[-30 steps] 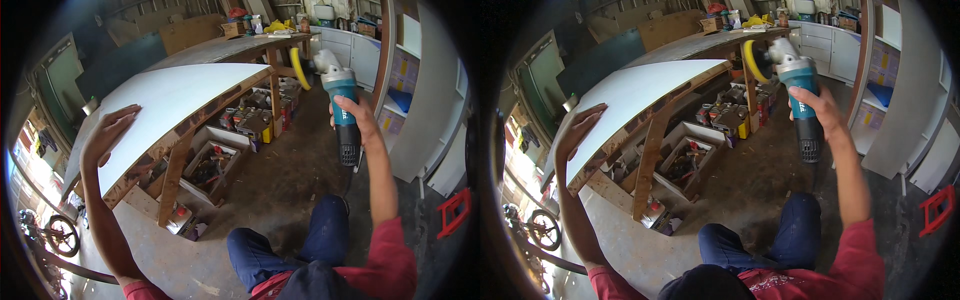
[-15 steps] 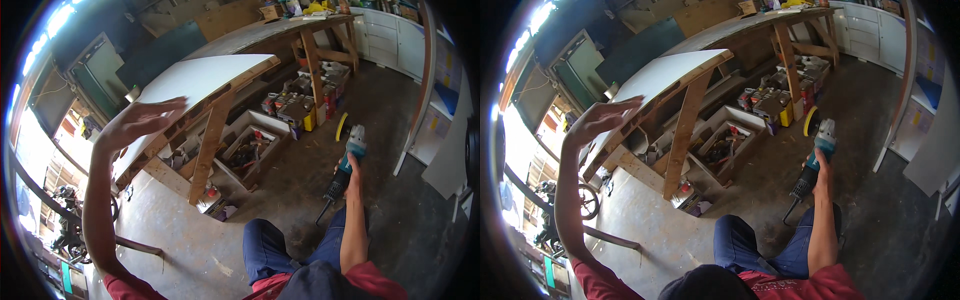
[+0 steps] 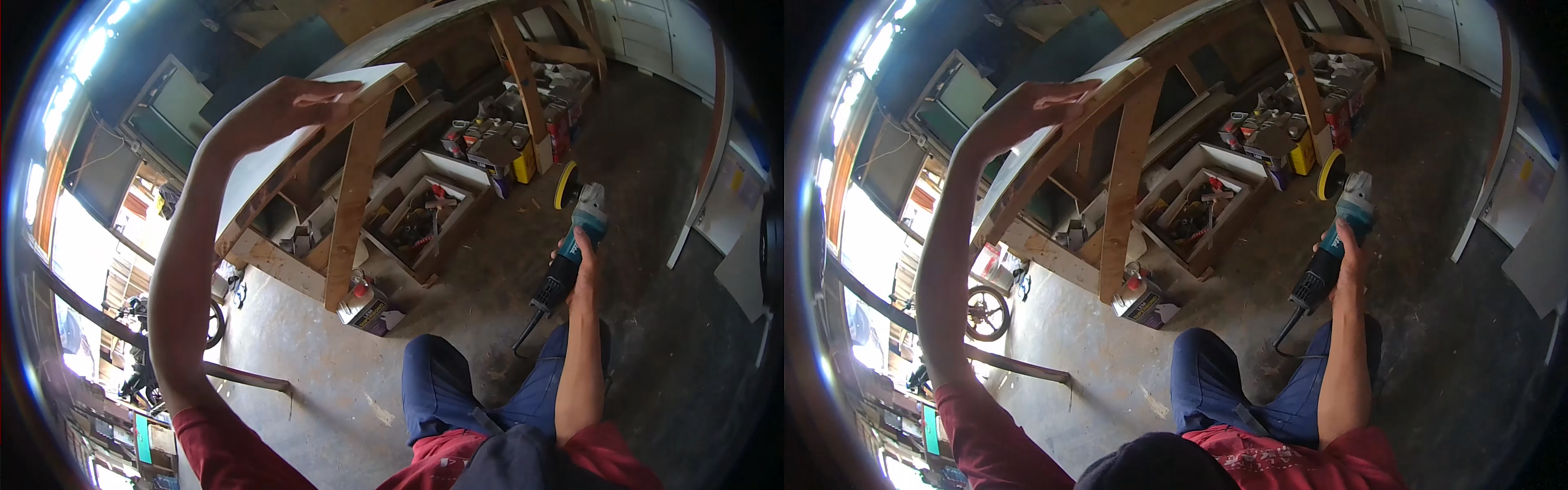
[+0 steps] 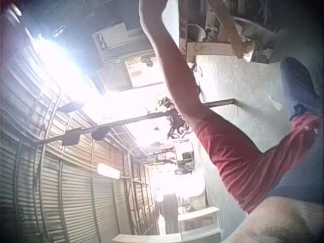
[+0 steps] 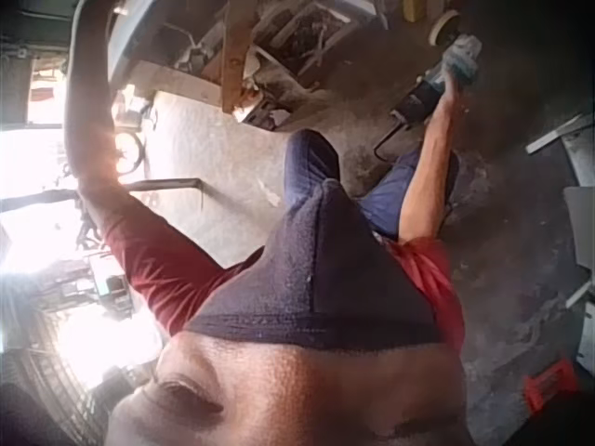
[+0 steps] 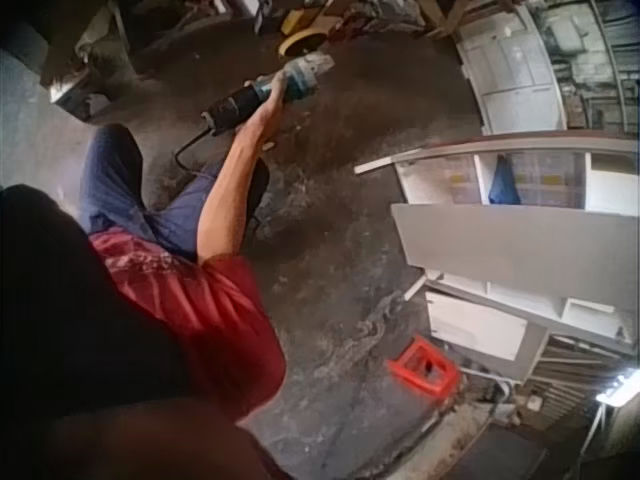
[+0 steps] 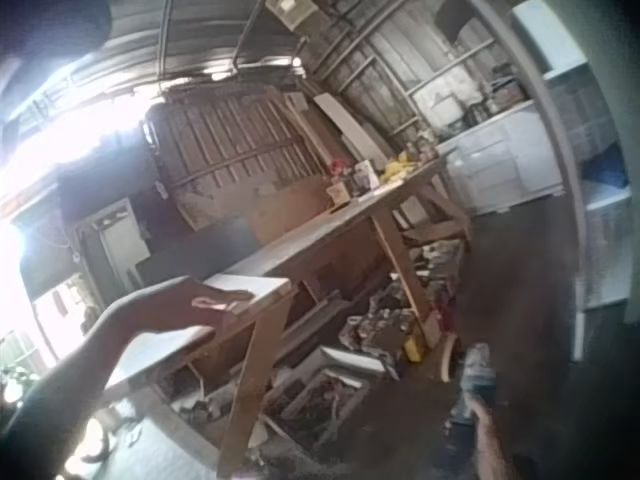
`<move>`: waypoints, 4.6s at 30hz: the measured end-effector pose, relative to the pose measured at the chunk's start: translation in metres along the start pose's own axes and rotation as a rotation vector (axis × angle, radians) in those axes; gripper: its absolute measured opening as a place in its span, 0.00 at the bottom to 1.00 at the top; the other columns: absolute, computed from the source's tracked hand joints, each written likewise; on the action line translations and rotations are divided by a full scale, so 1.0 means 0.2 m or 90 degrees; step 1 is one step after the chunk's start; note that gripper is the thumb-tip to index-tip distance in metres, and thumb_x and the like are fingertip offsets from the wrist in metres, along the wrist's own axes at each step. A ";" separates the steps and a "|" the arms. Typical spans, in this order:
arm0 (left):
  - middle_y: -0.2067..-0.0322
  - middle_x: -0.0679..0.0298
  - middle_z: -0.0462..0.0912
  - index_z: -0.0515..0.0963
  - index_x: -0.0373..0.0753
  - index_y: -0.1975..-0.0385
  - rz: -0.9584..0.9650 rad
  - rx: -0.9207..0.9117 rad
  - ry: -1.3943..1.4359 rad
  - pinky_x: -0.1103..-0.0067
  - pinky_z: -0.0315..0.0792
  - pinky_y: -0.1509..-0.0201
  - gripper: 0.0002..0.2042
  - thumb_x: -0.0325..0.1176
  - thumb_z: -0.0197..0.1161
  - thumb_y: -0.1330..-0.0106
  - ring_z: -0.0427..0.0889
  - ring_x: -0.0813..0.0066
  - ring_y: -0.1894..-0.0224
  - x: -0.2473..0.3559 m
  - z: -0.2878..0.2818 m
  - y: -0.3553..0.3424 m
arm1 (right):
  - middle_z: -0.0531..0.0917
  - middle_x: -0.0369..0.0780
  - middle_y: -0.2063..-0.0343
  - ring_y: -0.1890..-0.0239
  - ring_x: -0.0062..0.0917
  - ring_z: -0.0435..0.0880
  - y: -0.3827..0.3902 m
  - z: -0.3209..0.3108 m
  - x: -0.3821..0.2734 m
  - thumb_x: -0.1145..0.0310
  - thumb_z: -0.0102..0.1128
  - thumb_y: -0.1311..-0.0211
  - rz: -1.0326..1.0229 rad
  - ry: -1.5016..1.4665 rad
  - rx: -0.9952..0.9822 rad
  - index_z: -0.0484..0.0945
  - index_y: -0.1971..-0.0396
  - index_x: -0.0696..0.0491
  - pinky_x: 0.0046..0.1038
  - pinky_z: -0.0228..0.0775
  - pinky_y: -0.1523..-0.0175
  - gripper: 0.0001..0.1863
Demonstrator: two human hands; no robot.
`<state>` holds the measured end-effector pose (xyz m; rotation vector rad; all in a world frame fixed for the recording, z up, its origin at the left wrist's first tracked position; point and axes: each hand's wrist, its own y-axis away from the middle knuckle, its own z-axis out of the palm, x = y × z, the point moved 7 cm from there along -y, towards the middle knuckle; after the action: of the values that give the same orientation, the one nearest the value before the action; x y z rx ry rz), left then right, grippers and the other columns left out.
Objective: The person sands the edges of a wooden board using a sanding block, turns the board around, and sands the edges with a rotary power sander.
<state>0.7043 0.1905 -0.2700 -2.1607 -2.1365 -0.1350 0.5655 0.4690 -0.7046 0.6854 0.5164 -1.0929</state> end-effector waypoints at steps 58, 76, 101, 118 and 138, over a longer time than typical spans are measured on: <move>0.32 0.53 0.71 0.70 0.36 0.34 0.103 0.432 -0.417 0.59 0.60 0.23 0.29 0.31 0.64 0.38 0.67 0.55 0.28 0.43 0.34 0.17 | 0.81 0.36 0.71 0.75 0.24 0.83 0.08 0.04 -0.04 0.47 0.70 0.39 0.003 0.013 -0.030 0.75 0.60 0.51 0.27 0.78 0.72 0.23; 0.36 0.52 0.78 0.79 0.37 0.38 -0.113 0.220 0.205 0.65 0.61 0.25 0.28 0.51 0.59 0.30 0.74 0.55 0.32 -0.60 -0.12 1.13 | 0.82 0.41 0.69 0.74 0.27 0.84 0.61 0.44 -0.56 0.58 0.73 0.43 -0.271 0.264 -0.145 0.74 0.50 0.58 0.29 0.78 0.66 0.27; 0.45 0.55 0.85 0.79 0.42 0.37 -0.136 0.286 0.250 0.80 0.74 0.43 0.27 0.54 0.58 0.28 0.85 0.71 0.50 -1.00 0.04 0.96 | 0.79 0.40 0.65 0.68 0.23 0.82 0.94 1.34 -0.97 0.46 0.76 0.49 -0.429 0.817 -0.302 0.73 0.48 0.62 0.25 0.78 0.64 0.40; 0.40 0.57 0.82 0.81 0.41 0.39 -0.118 0.323 0.206 0.77 0.74 0.39 0.27 0.55 0.58 0.28 0.85 0.68 0.47 -0.96 0.02 0.97 | 0.79 0.40 0.68 0.71 0.22 0.83 0.95 1.38 -0.94 0.44 0.76 0.52 -0.391 0.820 -0.323 0.72 0.48 0.63 0.24 0.77 0.66 0.42; 0.36 0.53 0.78 0.77 0.38 0.36 -0.108 0.284 0.331 0.82 0.71 0.36 0.27 0.50 0.59 0.26 0.82 0.69 0.42 -0.94 0.03 0.96 | 0.79 0.39 0.63 0.65 0.21 0.81 0.90 1.38 -1.02 0.48 0.75 0.46 -0.404 0.823 -0.353 0.74 0.48 0.61 0.25 0.75 0.61 0.36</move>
<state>0.8933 0.0032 -0.3035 -1.4965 -1.8264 -0.1867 0.6680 0.4485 -0.3305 0.6736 2.1692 -0.8755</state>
